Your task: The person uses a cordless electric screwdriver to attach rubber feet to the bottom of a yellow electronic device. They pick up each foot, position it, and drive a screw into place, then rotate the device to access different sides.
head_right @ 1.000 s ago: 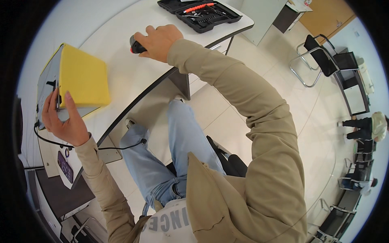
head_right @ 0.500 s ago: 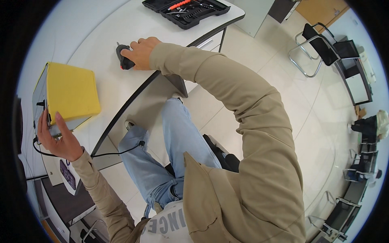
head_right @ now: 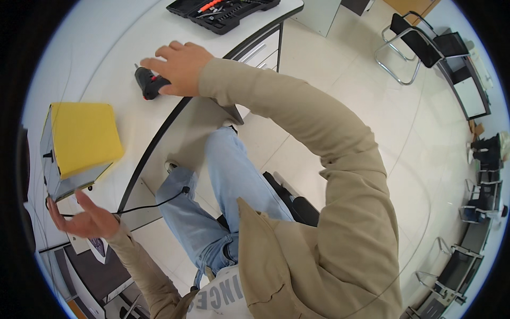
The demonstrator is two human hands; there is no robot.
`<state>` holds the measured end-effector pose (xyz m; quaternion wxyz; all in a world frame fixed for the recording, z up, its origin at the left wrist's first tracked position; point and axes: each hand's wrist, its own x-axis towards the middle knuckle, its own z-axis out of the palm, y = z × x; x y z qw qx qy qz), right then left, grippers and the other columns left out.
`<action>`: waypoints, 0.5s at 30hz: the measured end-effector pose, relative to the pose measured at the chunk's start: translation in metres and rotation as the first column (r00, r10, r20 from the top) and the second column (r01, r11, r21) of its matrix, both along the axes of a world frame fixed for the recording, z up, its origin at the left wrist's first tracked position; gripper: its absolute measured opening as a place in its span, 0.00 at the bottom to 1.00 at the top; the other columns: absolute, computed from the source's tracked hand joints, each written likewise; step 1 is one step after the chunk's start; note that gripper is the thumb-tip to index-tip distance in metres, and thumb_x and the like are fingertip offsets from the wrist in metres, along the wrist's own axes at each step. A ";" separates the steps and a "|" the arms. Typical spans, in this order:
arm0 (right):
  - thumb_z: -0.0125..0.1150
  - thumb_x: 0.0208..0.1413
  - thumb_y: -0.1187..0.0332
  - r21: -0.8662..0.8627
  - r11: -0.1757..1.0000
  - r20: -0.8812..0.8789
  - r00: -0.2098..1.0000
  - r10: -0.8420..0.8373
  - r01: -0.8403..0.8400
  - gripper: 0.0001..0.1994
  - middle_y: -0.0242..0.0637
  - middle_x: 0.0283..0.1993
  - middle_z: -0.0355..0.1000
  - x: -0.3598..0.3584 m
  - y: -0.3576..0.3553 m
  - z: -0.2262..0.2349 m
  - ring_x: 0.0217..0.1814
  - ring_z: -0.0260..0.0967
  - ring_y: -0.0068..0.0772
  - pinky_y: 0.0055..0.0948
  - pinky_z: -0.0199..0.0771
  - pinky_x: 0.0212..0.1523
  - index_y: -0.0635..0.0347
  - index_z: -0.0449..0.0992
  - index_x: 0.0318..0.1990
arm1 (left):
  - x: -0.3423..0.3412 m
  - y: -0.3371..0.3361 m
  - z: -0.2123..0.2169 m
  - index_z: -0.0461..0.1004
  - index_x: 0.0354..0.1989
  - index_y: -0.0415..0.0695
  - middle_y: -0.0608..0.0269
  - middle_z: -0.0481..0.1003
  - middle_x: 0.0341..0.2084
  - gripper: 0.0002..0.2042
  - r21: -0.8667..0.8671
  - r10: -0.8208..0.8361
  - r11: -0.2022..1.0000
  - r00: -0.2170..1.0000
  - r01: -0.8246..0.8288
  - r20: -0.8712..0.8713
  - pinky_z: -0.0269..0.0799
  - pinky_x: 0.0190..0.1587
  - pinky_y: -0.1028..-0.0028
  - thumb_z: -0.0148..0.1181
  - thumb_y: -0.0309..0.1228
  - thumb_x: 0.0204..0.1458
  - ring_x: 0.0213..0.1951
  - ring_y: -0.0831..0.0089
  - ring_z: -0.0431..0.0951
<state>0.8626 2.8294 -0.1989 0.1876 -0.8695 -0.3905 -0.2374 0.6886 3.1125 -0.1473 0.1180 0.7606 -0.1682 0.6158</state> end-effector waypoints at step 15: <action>0.65 0.47 0.62 -0.246 0.825 -0.889 0.222 -0.401 0.509 0.13 0.43 0.33 0.78 -0.123 -0.218 -0.289 0.37 0.76 0.46 0.39 0.76 0.41 0.57 0.78 0.39 | 0.083 -0.108 -0.078 0.52 0.67 0.39 0.47 0.56 0.63 0.43 0.114 0.011 0.988 0.700 0.101 -0.714 0.49 0.64 0.54 0.69 0.33 0.42 0.63 0.50 0.55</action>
